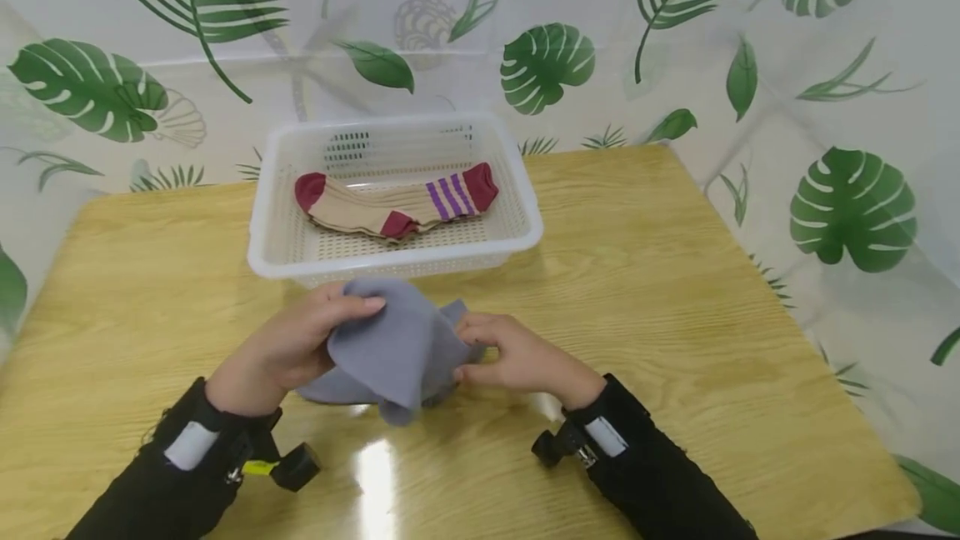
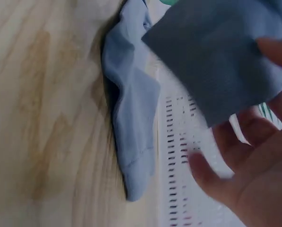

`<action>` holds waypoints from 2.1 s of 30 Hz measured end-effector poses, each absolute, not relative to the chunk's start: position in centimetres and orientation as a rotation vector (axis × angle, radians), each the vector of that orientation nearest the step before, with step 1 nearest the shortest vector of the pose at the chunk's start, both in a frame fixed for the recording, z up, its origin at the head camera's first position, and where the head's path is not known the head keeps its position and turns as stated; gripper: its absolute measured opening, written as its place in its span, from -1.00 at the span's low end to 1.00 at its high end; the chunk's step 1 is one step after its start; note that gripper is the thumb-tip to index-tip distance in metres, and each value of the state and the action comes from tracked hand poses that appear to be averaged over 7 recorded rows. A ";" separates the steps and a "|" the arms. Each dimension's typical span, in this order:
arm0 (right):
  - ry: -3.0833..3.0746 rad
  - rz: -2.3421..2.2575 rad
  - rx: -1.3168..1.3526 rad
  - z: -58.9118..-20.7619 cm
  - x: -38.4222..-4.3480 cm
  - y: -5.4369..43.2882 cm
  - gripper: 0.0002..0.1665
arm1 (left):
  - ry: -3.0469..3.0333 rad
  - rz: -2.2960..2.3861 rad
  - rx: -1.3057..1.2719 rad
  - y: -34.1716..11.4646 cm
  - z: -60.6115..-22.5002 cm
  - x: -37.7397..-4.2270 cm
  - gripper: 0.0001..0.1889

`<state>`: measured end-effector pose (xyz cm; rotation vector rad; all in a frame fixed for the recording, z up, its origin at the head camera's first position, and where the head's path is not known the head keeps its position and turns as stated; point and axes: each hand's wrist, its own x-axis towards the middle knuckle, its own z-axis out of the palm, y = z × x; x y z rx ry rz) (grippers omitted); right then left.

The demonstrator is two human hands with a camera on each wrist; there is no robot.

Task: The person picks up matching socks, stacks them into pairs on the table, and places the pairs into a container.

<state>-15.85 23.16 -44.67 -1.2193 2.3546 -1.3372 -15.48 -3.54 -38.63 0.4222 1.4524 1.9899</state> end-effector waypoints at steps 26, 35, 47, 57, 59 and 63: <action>2.195 -1.576 -0.068 -45.2 -18.2 22.5 -0.32 | 2.407 1.350 0.295 -11.8 -45.7 -18.4 -0.75; 2.694 -1.052 -0.253 -46.0 -19.3 21.2 -0.49 | 2.554 1.161 0.325 -10.9 -46.5 -18.2 -0.82; 2.915 -0.760 -0.427 -46.0 -19.4 19.9 -0.60 | 2.590 1.181 0.293 -11.1 -46.9 -17.4 -0.83; 2.981 -0.556 -0.492 -46.7 -20.1 19.1 -0.84 | 2.583 1.154 0.285 -11.0 -47.2 -17.0 -0.91; 2.955 -0.544 -0.461 -46.8 -20.4 18.9 -0.84 | 2.593 1.140 0.286 -10.9 -47.3 -17.0 -0.91; 2.905 -0.534 -0.410 -46.6 -20.7 18.9 -0.73 | 2.590 1.151 0.284 -10.9 -47.3 -17.2 -0.83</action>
